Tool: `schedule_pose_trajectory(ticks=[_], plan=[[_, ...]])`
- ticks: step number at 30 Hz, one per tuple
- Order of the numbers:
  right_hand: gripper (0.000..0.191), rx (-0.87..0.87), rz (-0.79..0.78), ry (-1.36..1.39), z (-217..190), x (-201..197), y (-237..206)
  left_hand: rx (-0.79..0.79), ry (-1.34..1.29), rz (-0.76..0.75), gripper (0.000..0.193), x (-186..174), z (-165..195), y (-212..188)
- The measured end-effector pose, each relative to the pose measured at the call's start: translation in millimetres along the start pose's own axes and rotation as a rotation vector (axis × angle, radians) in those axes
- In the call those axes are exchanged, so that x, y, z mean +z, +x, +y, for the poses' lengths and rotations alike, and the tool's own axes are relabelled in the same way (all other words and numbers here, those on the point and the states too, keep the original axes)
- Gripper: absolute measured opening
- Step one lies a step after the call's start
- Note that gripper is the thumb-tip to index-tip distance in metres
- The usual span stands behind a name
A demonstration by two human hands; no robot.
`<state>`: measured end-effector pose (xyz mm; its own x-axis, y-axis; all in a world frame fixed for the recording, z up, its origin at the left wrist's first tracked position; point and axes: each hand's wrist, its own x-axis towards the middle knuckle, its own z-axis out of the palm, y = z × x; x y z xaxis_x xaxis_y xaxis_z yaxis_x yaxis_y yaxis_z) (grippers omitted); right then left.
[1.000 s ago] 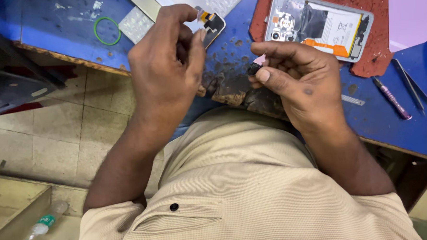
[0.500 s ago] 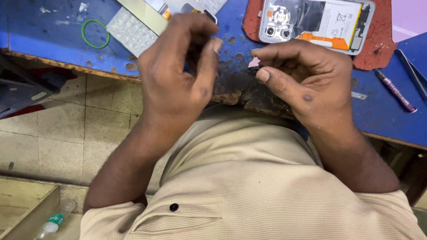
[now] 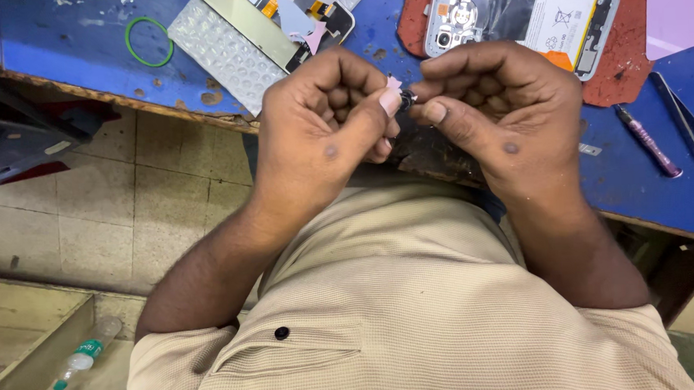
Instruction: The person cleans a small black circular component with a pink wipe, then uses tweezers to adjust it. They place the component into a purple back cover and apply glue to it using a red glue bottle.
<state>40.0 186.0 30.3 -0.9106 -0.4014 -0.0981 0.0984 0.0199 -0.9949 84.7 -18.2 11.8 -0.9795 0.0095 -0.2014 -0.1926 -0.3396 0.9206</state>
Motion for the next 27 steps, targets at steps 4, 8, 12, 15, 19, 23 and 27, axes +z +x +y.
schedule_pose_trajectory(ticks=[4, 8, 12, 15, 19, 23, 27], plan=[[0.021, -0.088, -0.047, -0.059, 2, 2, 1, 0.032, 0.006, -0.038, 0.005, 3, -1, -2], [0.020, -0.180, 0.007, -0.210, 3, 7, 0, 0.027, 0.003, -0.043, 0.006, 3, -3, -5], [0.017, -0.340, 0.021, -0.603, -1, 9, -4, -0.024, -0.105, -0.055, 0.006, 0, -5, -5], [0.021, -0.386, -0.018, -0.787, -4, 8, -4, -0.058, -0.253, -0.063, 0.006, -2, -7, -4], [0.021, -0.395, -0.052, -0.917, -7, 5, -6, -0.071, -0.295, -0.059, 0.006, -4, -9, -6], [0.023, -0.196, 0.025, -0.472, -6, 4, -12, -0.070, -0.292, -0.038, 0.007, 0, -14, -6], [0.022, -0.054, -0.019, -0.086, -1, 4, -14, 0.028, -0.226, -0.065, 0.004, 9, -17, -7]])
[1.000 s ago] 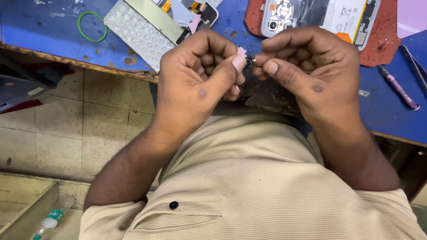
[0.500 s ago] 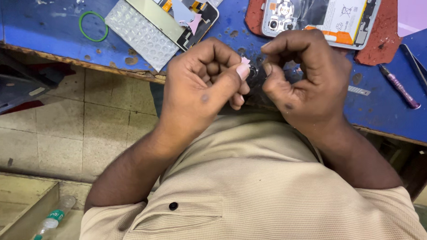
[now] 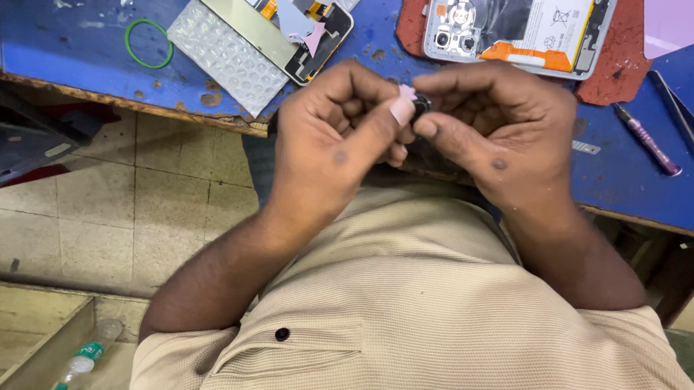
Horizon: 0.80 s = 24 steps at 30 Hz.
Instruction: The person cleans a small black circular component with a pink wipe, then uses tweezers to adjust it. They place the component into a purple back cover and apply glue to it using a red glue bottle.
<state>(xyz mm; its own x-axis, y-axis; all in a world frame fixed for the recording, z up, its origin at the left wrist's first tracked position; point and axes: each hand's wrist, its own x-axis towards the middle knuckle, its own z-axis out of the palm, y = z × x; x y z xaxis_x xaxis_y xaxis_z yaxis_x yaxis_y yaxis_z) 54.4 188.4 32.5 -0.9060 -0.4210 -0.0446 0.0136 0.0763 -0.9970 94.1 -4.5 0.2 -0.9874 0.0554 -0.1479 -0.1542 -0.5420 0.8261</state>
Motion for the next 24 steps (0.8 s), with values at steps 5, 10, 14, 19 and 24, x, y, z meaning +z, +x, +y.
schedule_pose_trajectory(ticks=[5, 10, 14, 19, 24], plan=[[0.020, -0.008, 0.009, -0.041, 0, -2, -2, 0.104, 0.188, -0.080, 0.013, -4, 9, -5], [0.029, -0.029, -0.024, -0.037, -1, -3, -1, 0.151, 0.289, -0.135, 0.006, -9, 20, -4], [0.026, -0.019, -0.032, -0.007, -1, -4, -2, 0.212, 0.458, -0.160, 0.007, -11, 22, -2], [0.024, 0.022, -0.010, 0.064, 4, -5, -2, 0.201, 0.396, -0.175, 0.010, -12, 14, -4], [0.024, 0.044, -0.020, 0.095, 6, -6, -1, 0.126, 0.189, -0.238, 0.012, -17, 5, -6]])
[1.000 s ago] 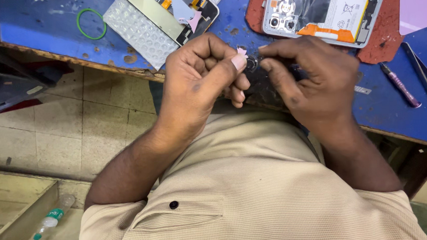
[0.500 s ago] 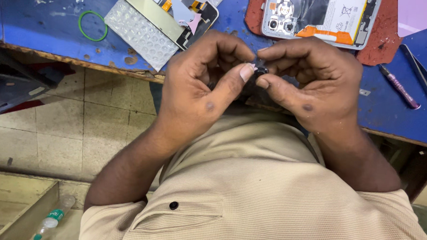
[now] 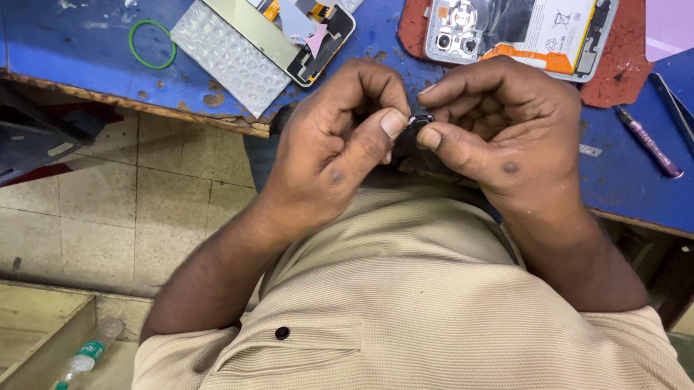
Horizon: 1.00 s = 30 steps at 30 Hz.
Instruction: The person cleans a small black circular component with a pink wipe, then uses tweezers to adjust it. They place the component into a purple back cover and apply glue to it using a red glue bottle.
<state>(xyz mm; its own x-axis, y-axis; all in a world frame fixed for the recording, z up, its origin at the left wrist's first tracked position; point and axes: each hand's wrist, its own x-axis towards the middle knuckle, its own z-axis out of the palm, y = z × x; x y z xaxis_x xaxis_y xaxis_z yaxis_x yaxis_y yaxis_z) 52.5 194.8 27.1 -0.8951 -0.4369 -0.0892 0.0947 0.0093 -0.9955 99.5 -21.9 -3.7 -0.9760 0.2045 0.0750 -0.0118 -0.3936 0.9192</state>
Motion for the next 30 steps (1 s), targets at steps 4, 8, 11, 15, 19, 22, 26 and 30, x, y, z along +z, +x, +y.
schedule_pose_trajectory(ticks=[4, 8, 11, 15, 19, 22, 26, 30], plan=[[0.025, 0.020, -0.064, 0.131, 4, -3, 6, -0.017, -0.130, -0.036, 0.012, -4, -8, -1], [0.025, 0.069, -0.131, 0.216, 7, -8, 8, -0.091, -0.358, -0.116, 0.014, -11, -14, 3], [0.026, 0.137, -0.179, 0.325, 8, -12, 12, -0.128, -0.480, -0.191, 0.016, -16, -15, 9], [0.027, 0.176, -0.168, 0.383, 9, -14, 15, 0.007, -0.194, -0.092, 0.015, -13, -6, 11], [0.027, 0.145, -0.105, 0.327, 8, -12, 12, 0.461, 0.677, 0.088, 0.019, -5, 12, 13], [0.027, 0.131, -0.078, 0.282, 6, -11, 10, 0.640, 0.938, 0.053, 0.026, -2, 25, 14], [0.027, 0.073, -0.055, 0.166, 5, -7, 10, 0.650, 1.065, 0.011, 0.024, -6, 31, 15], [0.027, 0.022, -0.028, 0.041, 1, -4, 4, 0.554, 0.933, 0.060, 0.023, -4, 23, 12]])
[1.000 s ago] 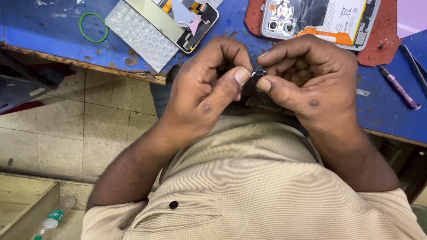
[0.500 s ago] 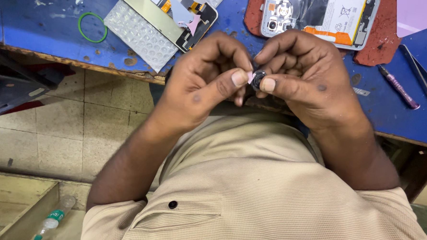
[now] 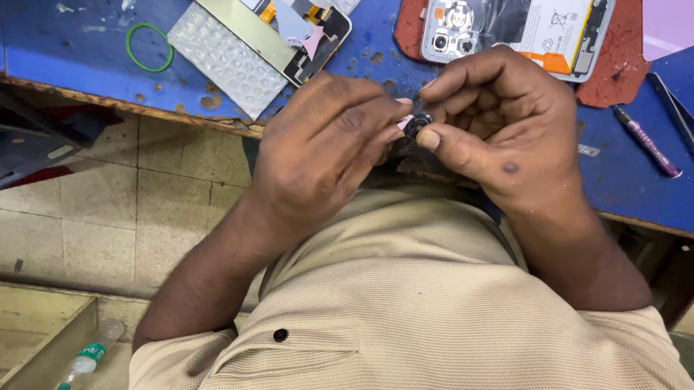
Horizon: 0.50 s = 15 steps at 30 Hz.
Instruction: The person cleans a small black circular component with a pink wipe, then uses tweezers to adjust it. They place the component into a purple back cover and apply glue to it using a red glue bottle.
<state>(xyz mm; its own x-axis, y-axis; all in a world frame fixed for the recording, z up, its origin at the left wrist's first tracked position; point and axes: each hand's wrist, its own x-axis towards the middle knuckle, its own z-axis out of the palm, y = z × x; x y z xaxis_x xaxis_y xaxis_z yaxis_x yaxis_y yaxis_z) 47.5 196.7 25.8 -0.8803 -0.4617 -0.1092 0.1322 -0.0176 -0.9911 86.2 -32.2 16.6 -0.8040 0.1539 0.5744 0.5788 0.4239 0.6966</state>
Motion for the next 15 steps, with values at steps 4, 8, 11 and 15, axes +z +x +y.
schedule_pose_trajectory(ticks=[4, 8, 11, 15], plan=[[0.027, -0.050, -0.023, -0.042, -1.1, -0.5, -0.5, -0.069, -0.058, -0.005, 0.023, 4.1, -3.1, -6.9], [0.027, -0.044, -0.041, -0.065, -2.1, 0.0, 0.5, -0.040, -0.049, -0.018, 0.025, 3.7, -4.7, -10.9], [0.028, -0.047, -0.060, -0.116, -3.4, 1.2, 1.2, -0.028, -0.030, -0.027, 0.025, 2.2, -6.1, -11.3], [0.032, -0.006, -0.094, -0.061, -2.5, 2.7, 1.6, -0.012, -0.005, -0.024, 0.024, 1.1, -6.1, -10.1]])
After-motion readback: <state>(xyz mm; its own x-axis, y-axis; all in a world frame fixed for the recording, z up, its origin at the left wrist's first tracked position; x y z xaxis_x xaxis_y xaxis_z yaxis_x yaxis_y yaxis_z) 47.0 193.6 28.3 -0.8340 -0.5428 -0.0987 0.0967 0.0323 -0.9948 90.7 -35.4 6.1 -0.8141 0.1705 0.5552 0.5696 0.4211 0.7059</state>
